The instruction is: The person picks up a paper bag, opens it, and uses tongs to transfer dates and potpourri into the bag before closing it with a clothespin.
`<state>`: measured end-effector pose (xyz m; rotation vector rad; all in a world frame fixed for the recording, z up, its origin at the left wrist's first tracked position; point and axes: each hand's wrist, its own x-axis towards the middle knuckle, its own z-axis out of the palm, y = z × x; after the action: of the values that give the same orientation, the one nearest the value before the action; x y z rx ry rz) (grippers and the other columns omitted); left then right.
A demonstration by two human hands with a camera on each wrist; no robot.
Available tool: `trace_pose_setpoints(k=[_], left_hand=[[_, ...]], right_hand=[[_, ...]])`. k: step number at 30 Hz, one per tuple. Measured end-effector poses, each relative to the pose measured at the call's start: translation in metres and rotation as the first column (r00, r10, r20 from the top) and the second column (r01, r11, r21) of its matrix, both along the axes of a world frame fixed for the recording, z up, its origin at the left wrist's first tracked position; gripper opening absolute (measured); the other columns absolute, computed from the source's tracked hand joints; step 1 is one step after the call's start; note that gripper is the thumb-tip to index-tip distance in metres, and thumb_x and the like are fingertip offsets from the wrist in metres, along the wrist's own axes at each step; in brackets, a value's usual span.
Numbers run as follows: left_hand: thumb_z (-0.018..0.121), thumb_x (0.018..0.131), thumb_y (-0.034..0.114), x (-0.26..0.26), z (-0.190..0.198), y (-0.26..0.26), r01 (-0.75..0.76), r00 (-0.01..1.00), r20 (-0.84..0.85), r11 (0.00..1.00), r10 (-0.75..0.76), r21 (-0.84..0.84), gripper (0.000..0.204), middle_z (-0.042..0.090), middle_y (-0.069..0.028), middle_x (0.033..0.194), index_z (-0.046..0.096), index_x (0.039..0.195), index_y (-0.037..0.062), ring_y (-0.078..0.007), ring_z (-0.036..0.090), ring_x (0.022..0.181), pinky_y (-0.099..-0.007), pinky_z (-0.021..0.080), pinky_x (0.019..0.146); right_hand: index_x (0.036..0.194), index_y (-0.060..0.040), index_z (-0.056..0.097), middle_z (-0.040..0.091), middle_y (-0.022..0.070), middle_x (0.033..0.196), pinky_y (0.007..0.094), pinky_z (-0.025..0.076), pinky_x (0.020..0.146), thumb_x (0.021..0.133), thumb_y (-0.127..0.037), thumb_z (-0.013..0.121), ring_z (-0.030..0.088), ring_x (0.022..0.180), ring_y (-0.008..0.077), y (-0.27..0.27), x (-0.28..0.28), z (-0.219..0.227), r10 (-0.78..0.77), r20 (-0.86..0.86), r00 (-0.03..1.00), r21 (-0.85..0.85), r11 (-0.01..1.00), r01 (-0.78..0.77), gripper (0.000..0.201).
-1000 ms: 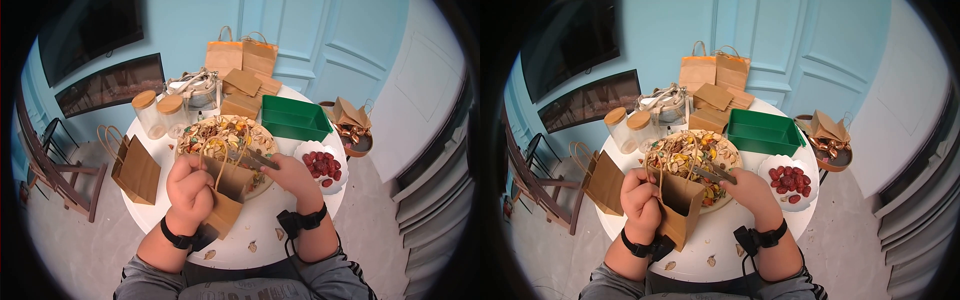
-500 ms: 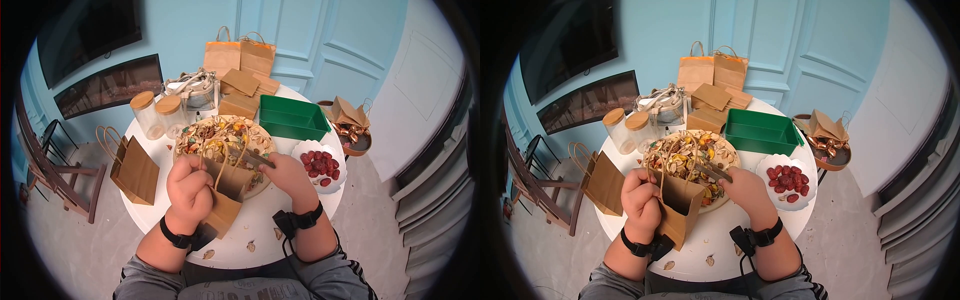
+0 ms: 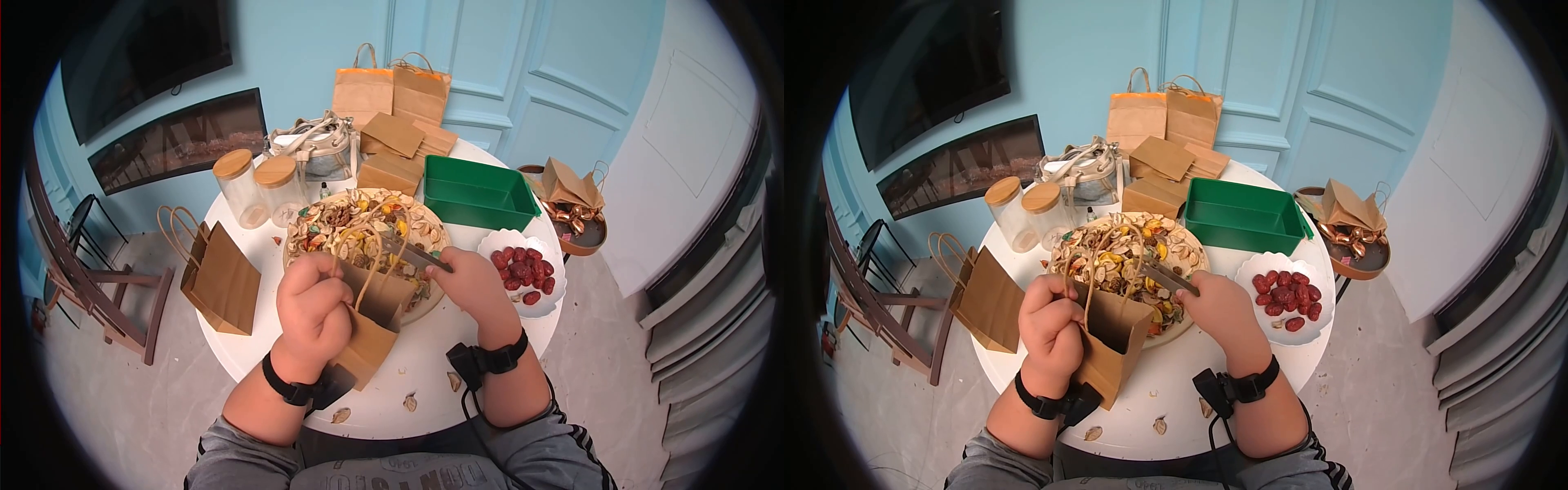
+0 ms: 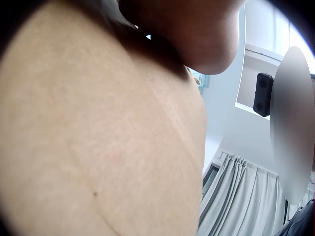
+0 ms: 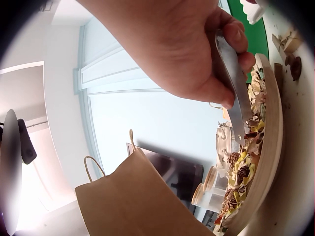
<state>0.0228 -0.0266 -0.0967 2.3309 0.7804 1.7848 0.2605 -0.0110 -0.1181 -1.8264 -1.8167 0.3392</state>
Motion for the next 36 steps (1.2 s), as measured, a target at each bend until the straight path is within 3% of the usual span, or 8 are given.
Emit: trace_pose_setpoints(k=[4, 10, 12, 15, 22, 24, 27, 36], left_hand=[[0.048, 0.061, -0.006, 0.002, 0.001, 0.004, -0.015, 1.0, 0.009, 0.997, 0.014, 0.072, 0.011, 0.054, -0.0132, 0.081, 0.057, 0.063, 0.0016, -0.025, 0.054, 0.065, -0.0304, 0.044, 0.056], [0.051, 0.059, -0.004, 0.004, -0.002, 0.004, 0.003, 1.0, -0.025, 0.995, -0.001, 0.103, 0.01, 0.055, -0.0123, 0.082, 0.057, 0.062, 0.0032, -0.0253, 0.054, 0.065, -0.0323, 0.043, 0.056], [0.052, 0.059, -0.003, 0.005, -0.003, 0.004, 0.022, 0.999, -0.037, 0.994, -0.019, 0.103, 0.01, 0.055, -0.0119, 0.082, 0.057, 0.063, 0.0038, -0.0258, 0.054, 0.066, -0.0333, 0.043, 0.056], [0.053, 0.059, -0.002, 0.008, -0.004, -0.001, 0.043, 0.997, -0.064, 0.994, -0.036, 0.103, 0.01, 0.055, -0.0107, 0.082, 0.058, 0.064, 0.0049, -0.0268, 0.054, 0.067, -0.035, 0.042, 0.058], [0.055, 0.058, 0.0, 0.011, -0.003, -0.006, 0.05, 0.995, -0.091, 0.992, -0.039, 0.116, 0.009, 0.056, -0.0087, 0.082, 0.057, 0.064, 0.0063, -0.0268, 0.053, 0.067, -0.0355, 0.042, 0.059], [0.055, 0.057, 0.0, 0.009, -0.003, -0.006, 0.044, 0.996, -0.079, 0.991, -0.034, 0.125, 0.009, 0.056, -0.0089, 0.081, 0.058, 0.064, 0.0062, -0.0267, 0.053, 0.067, -0.0354, 0.042, 0.059], [0.055, 0.057, 0.0, 0.007, -0.003, -0.004, 0.023, 0.998, -0.061, 0.992, -0.016, 0.126, 0.009, 0.056, -0.0092, 0.081, 0.058, 0.063, 0.0059, -0.0267, 0.054, 0.066, -0.0354, 0.042, 0.058], [0.049, 0.064, -0.003, 0.005, -0.002, -0.006, 0.032, 0.996, -0.091, 0.995, -0.023, 0.094, 0.01, 0.053, -0.0124, 0.083, 0.057, 0.062, 0.0031, -0.0248, 0.054, 0.073, -0.0296, 0.043, 0.061]], right_hand=[[0.084, -0.001, 0.062, 0.058, 0.014, 0.06, 0.0375, 0.045, 0.052, 0.085, -0.031, 0.062, 0.059, 0.05, 0.0257, -0.001, -0.001, 0.002, -0.001, -0.017, 1.0, -0.017, 1.0, 0.0, 0.03], [0.085, -0.0013, 0.062, 0.058, 0.0149, 0.062, 0.0396, 0.045, 0.057, 0.083, -0.034, 0.063, 0.06, 0.059, 0.0287, -0.002, -0.004, 0.004, -0.008, -0.014, 1.0, -0.024, 1.0, 0.008, 0.033], [0.089, -0.0015, 0.062, 0.064, 0.0207, 0.078, 0.0464, 0.047, 0.067, 0.085, -0.035, 0.061, 0.062, 0.077, 0.0388, -0.003, -0.005, 0.01, -0.014, -0.027, 1.0, -0.128, 0.992, 0.01, 0.034], [0.088, -0.0011, 0.063, 0.059, 0.0165, 0.065, 0.0396, 0.045, 0.059, 0.082, -0.034, 0.064, 0.06, 0.064, 0.0307, 0.0, -0.003, -0.001, -0.002, -0.021, 1.0, -0.051, 0.999, 0.001, 0.033], [0.087, 0.0001, 0.063, 0.06, 0.0164, 0.068, 0.0401, 0.045, 0.06, 0.082, -0.032, 0.066, 0.061, 0.065, 0.0289, 0.0, -0.004, 0.002, 0.006, -0.029, 1.0, -0.047, 0.999, -0.007, 0.033], [0.086, 0.0009, 0.063, 0.059, 0.0147, 0.066, 0.0393, 0.044, 0.06, 0.083, -0.03, 0.066, 0.06, 0.064, 0.0259, -0.002, -0.002, 0.004, 0.006, -0.191, 0.982, -0.023, 1.0, -0.01, 0.032], [0.086, -0.0016, 0.063, 0.062, 0.0187, 0.075, 0.0434, 0.045, 0.064, 0.084, -0.032, 0.063, 0.06, 0.073, 0.0362, -0.003, 0.003, 0.006, 0.004, -0.162, 0.987, 0.002, 1.0, -0.004, 0.031], [0.087, -0.0017, 0.062, 0.06, 0.0167, 0.068, 0.0407, 0.045, 0.06, 0.085, -0.032, 0.064, 0.059, 0.065, 0.032, -0.005, 0.003, 0.008, 0.021, -0.205, 0.979, 0.045, 0.999, -0.012, 0.031]])
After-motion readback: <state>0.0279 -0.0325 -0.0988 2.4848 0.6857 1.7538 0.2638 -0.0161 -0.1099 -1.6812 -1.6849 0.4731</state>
